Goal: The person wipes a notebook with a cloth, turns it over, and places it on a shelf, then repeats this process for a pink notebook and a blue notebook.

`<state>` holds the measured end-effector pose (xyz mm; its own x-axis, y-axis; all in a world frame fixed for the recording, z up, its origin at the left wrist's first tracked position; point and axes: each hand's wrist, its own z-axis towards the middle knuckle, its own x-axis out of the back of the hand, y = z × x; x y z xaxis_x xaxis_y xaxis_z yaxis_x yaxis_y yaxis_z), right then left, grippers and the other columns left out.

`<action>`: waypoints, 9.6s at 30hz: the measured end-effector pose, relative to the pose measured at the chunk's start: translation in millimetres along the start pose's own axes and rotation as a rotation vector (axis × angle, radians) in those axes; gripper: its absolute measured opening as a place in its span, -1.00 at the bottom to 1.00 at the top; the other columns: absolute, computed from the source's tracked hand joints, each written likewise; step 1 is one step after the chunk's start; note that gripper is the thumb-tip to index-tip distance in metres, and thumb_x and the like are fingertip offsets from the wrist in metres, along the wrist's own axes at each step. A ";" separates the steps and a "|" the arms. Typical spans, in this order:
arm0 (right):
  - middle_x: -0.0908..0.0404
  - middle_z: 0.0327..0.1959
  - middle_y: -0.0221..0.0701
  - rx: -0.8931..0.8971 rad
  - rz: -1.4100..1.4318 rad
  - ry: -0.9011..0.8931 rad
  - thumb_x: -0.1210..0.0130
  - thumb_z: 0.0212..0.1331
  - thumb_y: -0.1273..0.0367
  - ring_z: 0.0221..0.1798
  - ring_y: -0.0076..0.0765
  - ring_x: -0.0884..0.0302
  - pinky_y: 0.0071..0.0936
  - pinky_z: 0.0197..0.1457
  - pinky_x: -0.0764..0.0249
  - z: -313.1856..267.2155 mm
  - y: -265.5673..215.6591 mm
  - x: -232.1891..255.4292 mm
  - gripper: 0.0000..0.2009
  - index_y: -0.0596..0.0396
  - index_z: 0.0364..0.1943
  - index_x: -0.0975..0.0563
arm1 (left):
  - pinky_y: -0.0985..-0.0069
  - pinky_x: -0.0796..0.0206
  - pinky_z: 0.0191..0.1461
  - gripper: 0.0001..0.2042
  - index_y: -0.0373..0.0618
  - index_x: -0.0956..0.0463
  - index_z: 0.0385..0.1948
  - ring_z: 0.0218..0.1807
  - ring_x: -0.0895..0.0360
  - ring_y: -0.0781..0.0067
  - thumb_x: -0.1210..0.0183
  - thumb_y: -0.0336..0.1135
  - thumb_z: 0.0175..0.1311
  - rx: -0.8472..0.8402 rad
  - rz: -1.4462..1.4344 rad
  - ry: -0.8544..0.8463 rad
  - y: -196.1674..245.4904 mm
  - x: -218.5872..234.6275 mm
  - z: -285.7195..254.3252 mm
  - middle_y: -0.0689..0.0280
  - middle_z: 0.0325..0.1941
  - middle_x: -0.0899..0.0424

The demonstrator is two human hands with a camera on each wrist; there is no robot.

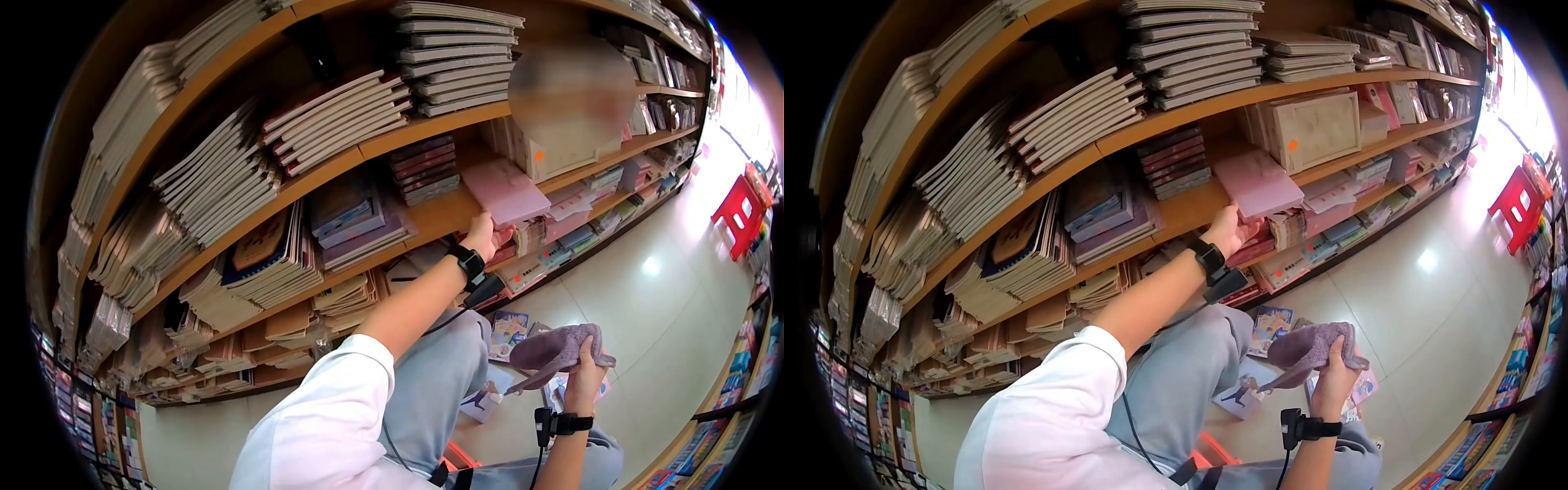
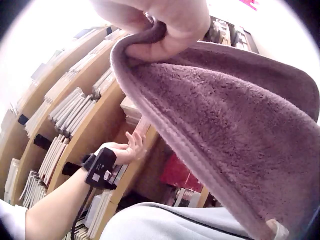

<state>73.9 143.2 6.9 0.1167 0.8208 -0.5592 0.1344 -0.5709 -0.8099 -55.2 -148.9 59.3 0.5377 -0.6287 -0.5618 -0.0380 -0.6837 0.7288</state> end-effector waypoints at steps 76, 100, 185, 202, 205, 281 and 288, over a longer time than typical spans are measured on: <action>-0.54 -0.18 -0.39 0.011 -0.245 -0.016 -0.14 0.20 0.40 -0.15 -0.53 -0.45 -0.58 -0.09 -0.40 -15.3 -13.8 8.4 -0.70 0.27 -0.04 -0.46 | 0.20 -0.14 0.26 -0.58 -0.11 -0.45 0.04 0.21 -0.31 -0.03 -0.12 -0.14 0.17 -1.367 1.763 0.649 169.0 160.9 -82.1 0.03 0.16 -0.42; -0.50 -0.01 -0.33 -0.213 0.109 -0.309 -0.02 0.28 0.28 0.03 -0.32 -0.43 -0.36 0.14 -0.32 -57.0 -7.6 -14.3 -0.64 0.17 0.09 -0.38 | 0.35 -0.48 -0.06 -0.77 -0.25 -0.54 -0.19 -0.07 -0.61 0.19 -0.01 -0.35 0.21 -1.883 1.672 -0.542 57.4 111.1 -258.2 0.08 -0.08 -0.62; -0.31 0.24 -0.28 -0.173 0.309 -0.453 0.19 0.35 0.11 0.30 -0.16 -0.19 -0.13 0.39 -0.01 -34.6 -19.4 29.0 -0.50 0.16 0.23 -0.23 | 0.58 -0.31 -0.16 -0.43 -0.26 -0.47 -0.11 -0.25 -0.49 0.55 0.19 0.17 0.35 0.197 0.529 -0.424 -195.8 31.2 -118.0 0.28 -0.26 -0.59; -0.18 0.35 -0.26 -0.189 0.371 -0.560 0.13 0.33 0.21 0.39 -0.12 -0.06 -0.07 0.43 0.11 -15.3 7.3 12.2 -0.49 0.13 0.30 -0.16 | 0.40 -0.25 -0.04 -0.39 -0.25 -0.46 -0.18 -0.19 -0.47 0.20 0.32 0.21 0.36 -0.018 0.732 -0.237 -104.3 47.8 -110.1 0.14 -0.28 -0.55; -0.17 0.35 -0.26 -0.165 0.365 -0.566 0.16 0.35 0.24 0.38 -0.13 -0.08 -0.08 0.43 0.10 -13.7 6.9 23.0 -0.52 0.15 0.28 -0.18 | 0.43 -0.25 -0.08 -0.43 -0.25 -0.45 -0.25 -0.23 -0.46 0.29 0.28 0.17 0.37 0.021 0.607 -0.341 -103.9 47.9 -106.4 0.17 -0.31 -0.55; -0.41 0.10 -0.31 0.546 -0.179 0.143 0.21 0.35 0.40 0.13 -0.40 -0.33 -0.46 0.24 -0.18 -55.2 -12.2 15.1 -0.65 0.24 0.17 -0.25 | 0.53 -0.08 0.24 -0.53 -0.29 -0.14 0.20 0.14 -0.27 0.48 0.03 -0.29 0.31 -0.136 0.417 -0.737 -124.1 11.0 -171.1 0.20 0.13 -0.34; -0.43 0.09 -0.34 0.538 -0.182 0.133 0.19 0.36 0.42 0.12 -0.44 -0.34 -0.48 0.23 -0.20 -52.3 -13.8 19.4 -0.67 0.21 0.16 -0.28 | 0.51 -0.07 0.27 -0.41 -0.26 -0.10 0.23 0.18 -0.26 0.47 0.32 0.10 0.43 -0.134 0.362 -0.723 -130.0 14.8 -171.5 0.21 0.16 -0.32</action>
<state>125.8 166.0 16.5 0.2660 0.8755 -0.4034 -0.3510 -0.3018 -0.8864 102.2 -5.8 23.4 -0.1662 -0.9167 -0.3634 0.0204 -0.3717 0.9281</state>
